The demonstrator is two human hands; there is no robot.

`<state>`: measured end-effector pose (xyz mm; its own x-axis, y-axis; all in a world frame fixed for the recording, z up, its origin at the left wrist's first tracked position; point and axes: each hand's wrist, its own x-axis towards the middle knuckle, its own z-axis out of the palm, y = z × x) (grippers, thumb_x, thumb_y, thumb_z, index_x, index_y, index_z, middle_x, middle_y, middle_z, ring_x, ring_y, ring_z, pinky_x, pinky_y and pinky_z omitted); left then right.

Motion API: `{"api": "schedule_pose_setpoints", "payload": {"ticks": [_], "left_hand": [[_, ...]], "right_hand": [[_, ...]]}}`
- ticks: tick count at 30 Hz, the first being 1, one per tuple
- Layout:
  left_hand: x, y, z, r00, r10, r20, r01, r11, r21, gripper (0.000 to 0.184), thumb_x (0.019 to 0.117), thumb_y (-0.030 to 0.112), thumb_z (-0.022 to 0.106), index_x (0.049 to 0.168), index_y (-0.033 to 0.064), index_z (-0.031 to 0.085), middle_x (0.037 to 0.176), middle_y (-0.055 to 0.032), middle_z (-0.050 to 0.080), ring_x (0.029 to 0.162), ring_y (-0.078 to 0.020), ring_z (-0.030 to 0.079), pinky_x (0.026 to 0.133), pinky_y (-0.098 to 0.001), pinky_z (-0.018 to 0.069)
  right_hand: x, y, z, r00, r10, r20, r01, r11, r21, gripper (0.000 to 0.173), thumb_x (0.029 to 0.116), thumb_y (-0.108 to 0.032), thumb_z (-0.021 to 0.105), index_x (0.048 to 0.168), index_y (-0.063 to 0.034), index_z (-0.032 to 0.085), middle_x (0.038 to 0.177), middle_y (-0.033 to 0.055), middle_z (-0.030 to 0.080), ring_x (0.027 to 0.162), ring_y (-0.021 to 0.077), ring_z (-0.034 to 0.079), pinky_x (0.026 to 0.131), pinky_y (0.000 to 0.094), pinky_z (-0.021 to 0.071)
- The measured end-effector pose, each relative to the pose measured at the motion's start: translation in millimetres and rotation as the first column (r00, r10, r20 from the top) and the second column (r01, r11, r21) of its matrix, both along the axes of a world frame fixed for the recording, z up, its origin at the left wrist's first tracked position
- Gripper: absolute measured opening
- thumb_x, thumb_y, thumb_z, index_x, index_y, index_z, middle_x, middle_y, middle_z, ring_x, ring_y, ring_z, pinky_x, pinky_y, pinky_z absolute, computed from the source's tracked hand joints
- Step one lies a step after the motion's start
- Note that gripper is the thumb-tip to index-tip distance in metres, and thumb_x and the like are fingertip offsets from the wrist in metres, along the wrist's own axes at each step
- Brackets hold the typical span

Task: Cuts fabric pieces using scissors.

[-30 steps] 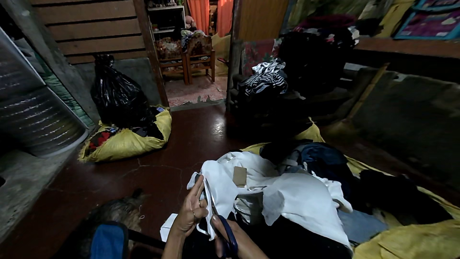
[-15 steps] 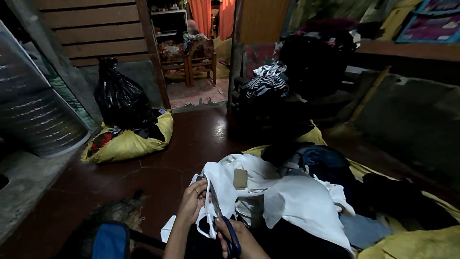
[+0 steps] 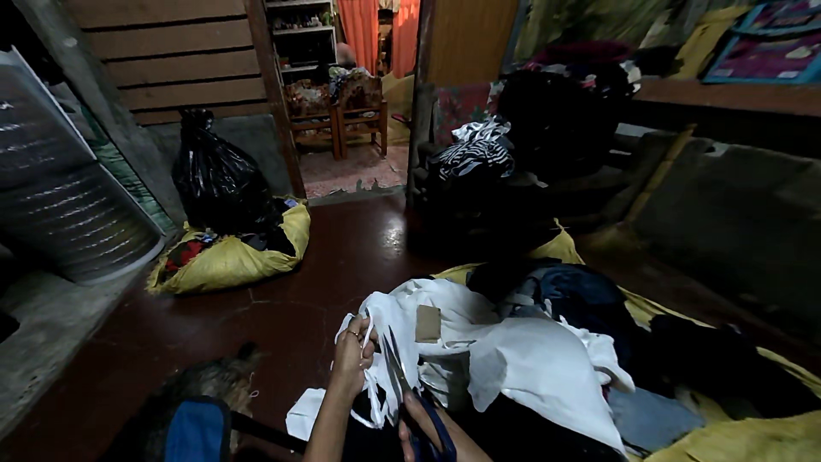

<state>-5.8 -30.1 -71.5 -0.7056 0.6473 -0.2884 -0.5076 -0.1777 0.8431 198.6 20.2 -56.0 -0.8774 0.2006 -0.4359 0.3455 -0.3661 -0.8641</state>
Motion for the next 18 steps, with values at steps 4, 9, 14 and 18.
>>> {"api": "schedule_pose_setpoints", "payload": {"ticks": [4, 9, 14, 18], "left_hand": [[8, -6, 9, 0.974, 0.028, 0.223, -0.049, 0.995, 0.090, 0.051, 0.1122, 0.040, 0.027, 0.115, 0.0032, 0.063, 0.079, -0.0052, 0.062, 0.043, -0.0056, 0.040, 0.036, -0.0188, 0.0298], [34, 6, 26, 0.967, 0.054, 0.247, -0.067, 0.997, 0.045, 0.058, 0.1120, 0.045, 0.023, 0.123, 0.0038, 0.062, 0.089, -0.0075, 0.063, 0.047, -0.0076, 0.042, 0.039, -0.0206, 0.0301], [55, 22, 21, 0.994, 0.096, 0.053, -0.094, 0.995, -0.026, 0.069, 0.1111, 0.050, 0.019, 0.121, 0.0022, 0.067, 0.094, -0.0094, 0.068, 0.065, -0.0125, 0.056, 0.052, -0.0266, 0.0420], [60, 26, 19, 0.999, 0.044, 0.021, -0.044, 0.999, -0.024, 0.073, 0.1106, 0.052, 0.014, 0.125, 0.0018, 0.066, 0.113, -0.0148, 0.071, 0.098, -0.0217, 0.068, 0.079, -0.0383, 0.0543]], "right_hand": [[-3, 4, 18, 0.977, -0.193, -0.089, 0.205, 0.967, 0.151, 0.037, 0.1061, -0.040, 0.052, 0.101, -0.0041, 0.062, 0.074, 0.0048, 0.066, 0.061, 0.0140, 0.063, 0.054, 0.0274, 0.0528], [-60, 32, 23, 0.889, -0.387, -0.245, 0.457, 0.710, 0.536, 0.036, 0.0846, -0.030, 0.080, 0.102, -0.0037, 0.063, 0.080, 0.0037, 0.063, 0.068, 0.0137, 0.061, 0.064, 0.0334, 0.0533], [-89, 44, 30, 0.900, -0.411, -0.145, 0.377, 0.568, 0.732, 0.033, 0.0862, -0.027, 0.076, 0.107, -0.0048, 0.064, 0.088, 0.0101, 0.067, 0.080, 0.0249, 0.066, 0.073, 0.0485, 0.0549], [-91, 46, 23, 0.890, -0.423, -0.169, 0.406, 0.568, 0.716, 0.024, 0.0864, -0.019, 0.073, 0.104, -0.0046, 0.063, 0.085, 0.0089, 0.065, 0.077, 0.0226, 0.065, 0.071, 0.0455, 0.0547]]}}
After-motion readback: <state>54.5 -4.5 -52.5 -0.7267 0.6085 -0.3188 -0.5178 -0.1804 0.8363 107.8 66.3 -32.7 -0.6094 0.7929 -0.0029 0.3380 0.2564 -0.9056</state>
